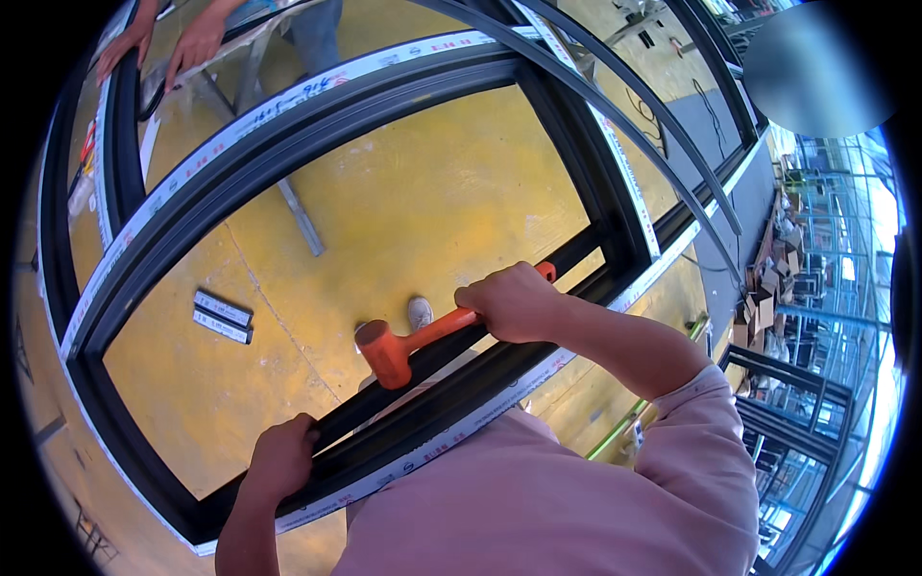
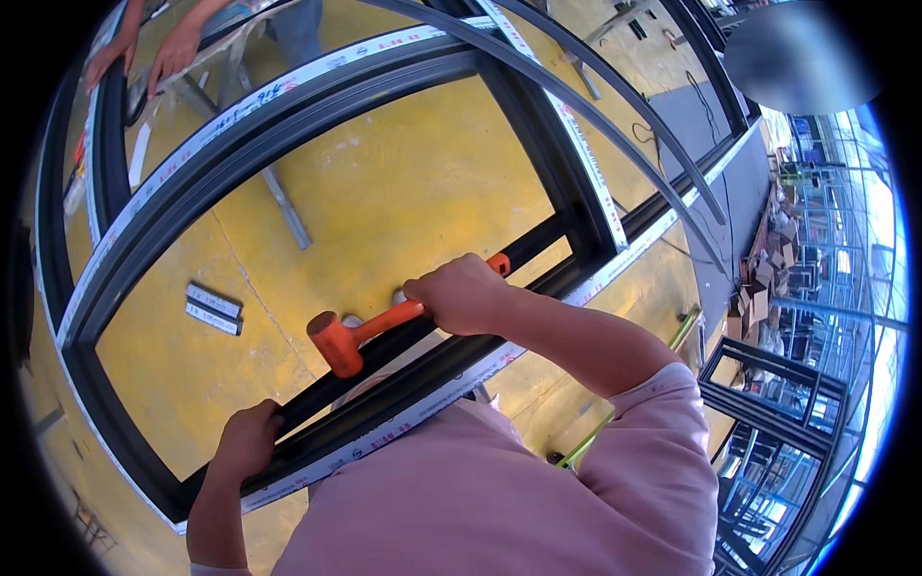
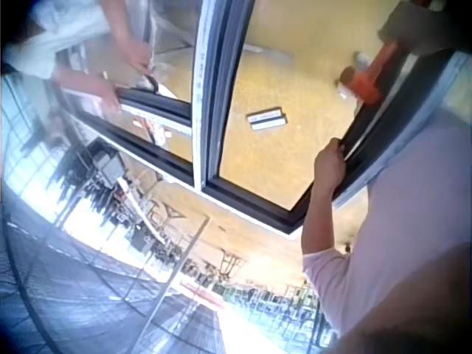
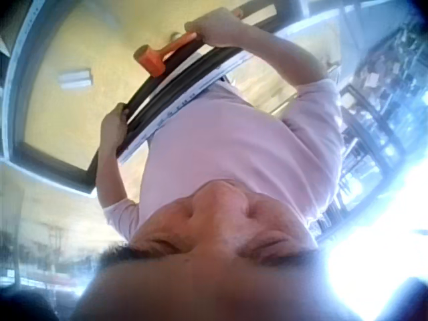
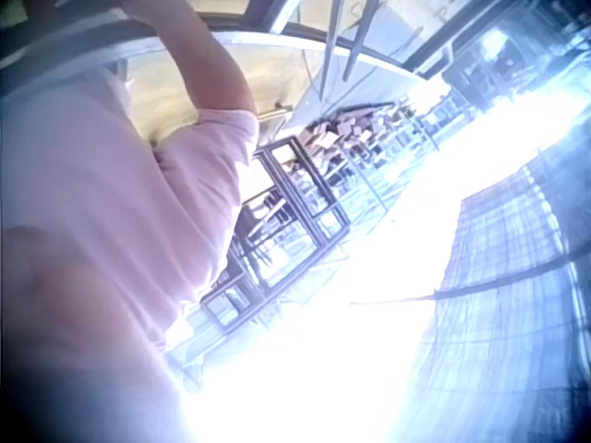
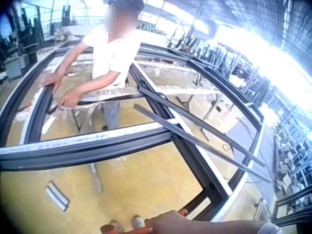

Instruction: The person uses a rubber mallet to secure black rubber seals into the grooves of a large metal window frame. They repeatedly tap the seal along the frame's edges to ensure it is properly seated.

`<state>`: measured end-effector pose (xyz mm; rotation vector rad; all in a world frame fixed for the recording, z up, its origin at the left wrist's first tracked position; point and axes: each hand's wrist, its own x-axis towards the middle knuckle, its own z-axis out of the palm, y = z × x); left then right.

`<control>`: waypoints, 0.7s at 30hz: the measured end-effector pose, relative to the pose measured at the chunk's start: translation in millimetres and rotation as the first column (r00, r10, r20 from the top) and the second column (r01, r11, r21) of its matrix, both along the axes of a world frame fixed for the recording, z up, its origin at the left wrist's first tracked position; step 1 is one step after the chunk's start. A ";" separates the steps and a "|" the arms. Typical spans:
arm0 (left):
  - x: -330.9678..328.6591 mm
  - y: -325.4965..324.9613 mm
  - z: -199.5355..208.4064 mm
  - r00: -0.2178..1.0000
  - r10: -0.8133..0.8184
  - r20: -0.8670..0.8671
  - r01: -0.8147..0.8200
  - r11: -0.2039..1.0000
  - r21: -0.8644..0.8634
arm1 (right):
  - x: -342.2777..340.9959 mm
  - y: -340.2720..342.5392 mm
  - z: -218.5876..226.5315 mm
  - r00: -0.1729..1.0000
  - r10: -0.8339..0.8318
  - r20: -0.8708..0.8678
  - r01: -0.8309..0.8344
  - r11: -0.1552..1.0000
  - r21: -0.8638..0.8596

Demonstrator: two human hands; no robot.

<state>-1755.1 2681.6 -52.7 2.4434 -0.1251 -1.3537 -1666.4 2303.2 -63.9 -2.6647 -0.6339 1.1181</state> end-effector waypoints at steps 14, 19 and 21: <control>-1.8 2.2 -2.3 0.998 -0.057 0.018 0.057 0.998 -0.008 | 1.9 8.3 2.4 0.992 0.051 -0.117 -0.055 0.998 -0.024; 5.8 3.5 -3.2 0.994 -0.107 -0.014 0.107 0.994 -0.030 | 2.6 5.6 7.0 0.983 -0.010 -0.182 0.002 0.999 -0.040; 0.5 9.5 -9.4 0.992 -0.122 0.037 0.125 0.989 -0.080 | 4.4 -11.5 25.4 0.995 -0.052 -0.085 0.047 0.997 -0.065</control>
